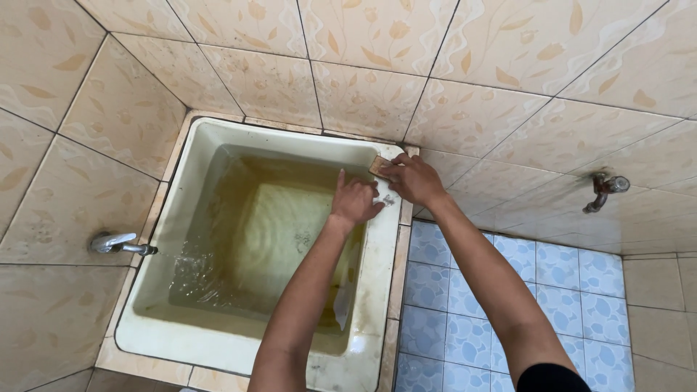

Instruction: Scrubbing the rim and edges of a tiled water tank using a small cleaning block to remove grime.

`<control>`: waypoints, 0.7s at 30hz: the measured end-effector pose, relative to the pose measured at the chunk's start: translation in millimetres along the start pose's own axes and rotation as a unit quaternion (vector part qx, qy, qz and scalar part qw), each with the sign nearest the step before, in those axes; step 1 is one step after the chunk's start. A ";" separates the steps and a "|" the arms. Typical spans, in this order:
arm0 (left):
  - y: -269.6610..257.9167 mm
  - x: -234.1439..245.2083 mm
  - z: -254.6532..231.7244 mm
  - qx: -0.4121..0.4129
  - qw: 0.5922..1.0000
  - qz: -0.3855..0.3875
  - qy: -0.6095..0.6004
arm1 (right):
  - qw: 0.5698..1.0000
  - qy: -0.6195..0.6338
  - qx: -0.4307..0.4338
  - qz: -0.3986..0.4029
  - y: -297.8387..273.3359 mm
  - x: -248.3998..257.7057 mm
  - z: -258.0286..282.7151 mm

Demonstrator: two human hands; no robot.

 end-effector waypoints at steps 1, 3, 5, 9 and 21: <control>-1.9 0.7 -0.8 0.000 1.000 0.000 -0.001 | 1.000 -0.001 0.000 0.000 -1.1 1.9 -0.4; -4.5 4.7 -2.3 -0.009 1.000 0.005 -0.009 | 1.000 -0.012 -0.007 -0.012 -0.7 9.5 -0.9; -7.4 5.7 -3.9 -0.008 1.000 0.005 -0.001 | 0.999 -0.012 -0.019 -0.026 -0.6 6.2 -5.4; -15.1 10.9 -9.4 0.001 1.000 0.013 0.022 | 0.999 -0.003 -0.033 -0.001 -1.4 0.8 0.9; -3.8 -13.5 -5.8 0.009 0.997 -0.032 0.062 | 0.998 -0.001 -0.054 0.014 -7.8 -4.0 5.2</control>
Point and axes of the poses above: each hand's wrist, its own y-axis towards the middle knuckle, its own x-axis out of the back of the hand, z = x × y, the point moved 7 cm from there along y, towards the middle knuckle, and after that the axes turned 4 degrees about -z, right-handed, at the moved point
